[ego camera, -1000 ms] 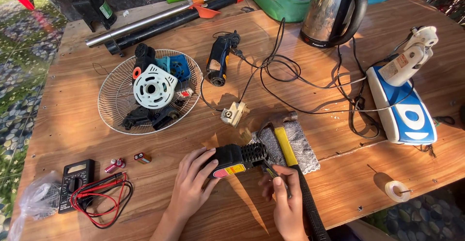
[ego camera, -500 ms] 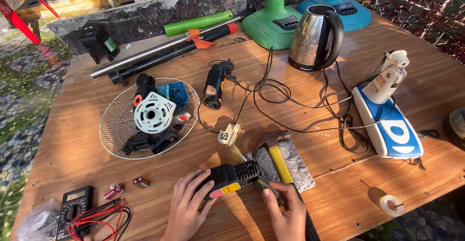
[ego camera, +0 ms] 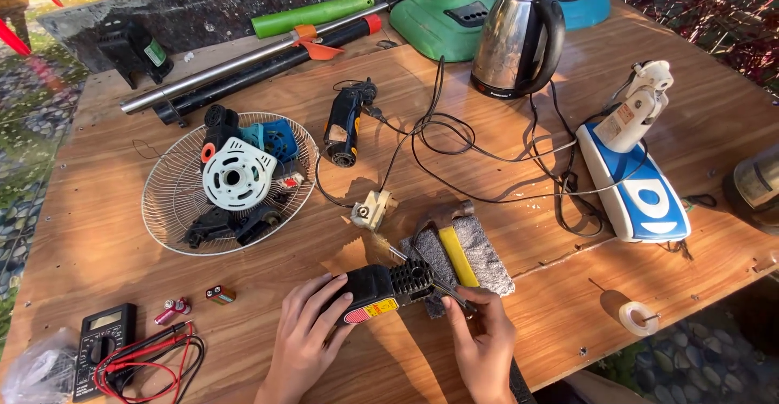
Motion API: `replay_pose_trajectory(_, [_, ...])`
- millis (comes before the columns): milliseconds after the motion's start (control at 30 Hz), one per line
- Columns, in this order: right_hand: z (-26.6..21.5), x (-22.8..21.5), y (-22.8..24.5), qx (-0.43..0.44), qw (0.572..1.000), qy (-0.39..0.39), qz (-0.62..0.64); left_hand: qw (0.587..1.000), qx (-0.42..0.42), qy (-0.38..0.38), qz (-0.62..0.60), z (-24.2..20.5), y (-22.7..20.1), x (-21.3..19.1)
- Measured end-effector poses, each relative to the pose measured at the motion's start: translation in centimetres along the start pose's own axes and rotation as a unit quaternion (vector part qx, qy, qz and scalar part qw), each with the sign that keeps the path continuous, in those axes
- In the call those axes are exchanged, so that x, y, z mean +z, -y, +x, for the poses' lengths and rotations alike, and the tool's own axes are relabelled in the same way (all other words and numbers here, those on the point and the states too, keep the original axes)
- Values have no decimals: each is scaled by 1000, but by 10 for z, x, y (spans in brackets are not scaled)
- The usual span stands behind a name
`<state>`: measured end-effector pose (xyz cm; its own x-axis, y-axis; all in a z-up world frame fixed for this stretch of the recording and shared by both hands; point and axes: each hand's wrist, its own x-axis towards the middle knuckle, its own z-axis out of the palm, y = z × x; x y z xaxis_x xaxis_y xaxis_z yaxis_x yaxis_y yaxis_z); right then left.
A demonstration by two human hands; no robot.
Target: Cleaning a black plastic casing with a brush and tapping it with a hammer on a wooden workbench.
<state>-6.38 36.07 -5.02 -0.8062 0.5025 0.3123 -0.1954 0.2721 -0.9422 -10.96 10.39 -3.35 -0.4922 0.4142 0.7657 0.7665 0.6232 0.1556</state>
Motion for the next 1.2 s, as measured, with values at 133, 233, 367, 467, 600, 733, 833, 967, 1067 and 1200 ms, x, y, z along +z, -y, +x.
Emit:
replay_pose_trajectory(133, [-1,-3,2,-97,994,-9,-38,1000,15,1,3,0,-2,1])
replay_pose_trajectory(233, [2,2,24,-163,985,36,-45,1000,18,-7,2,2,-5,0])
replay_pose_trajectory(367, [-3,7,29,-198,977,57,-62,1000,12,7,16,1,-5,0])
replay_pose_trajectory(467, [-2,8,28,-225,967,65,-103,1000,12,2,14,3,-7,0])
replay_pose_trajectory(600, [-5,10,23,-193,976,55,-85,1000,24,-10,7,5,-11,1])
replay_pose_trajectory(733, [-6,12,22,-184,977,65,-85,999,35,-19,-4,6,-14,1])
replay_pose_trajectory(833, [-7,10,23,-188,976,75,-75,999,31,-16,0,4,-13,1])
replay_pose_trajectory(967, [-12,9,19,-209,973,70,-62,999,24,-21,-5,2,-11,3])
replay_pose_trajectory(1067, [-13,10,22,-232,970,66,-37,999,12,-33,5,0,-8,3])
replay_pose_trajectory(1200, [-14,10,20,-222,971,79,-33,999,19,-29,6,-1,-8,2])
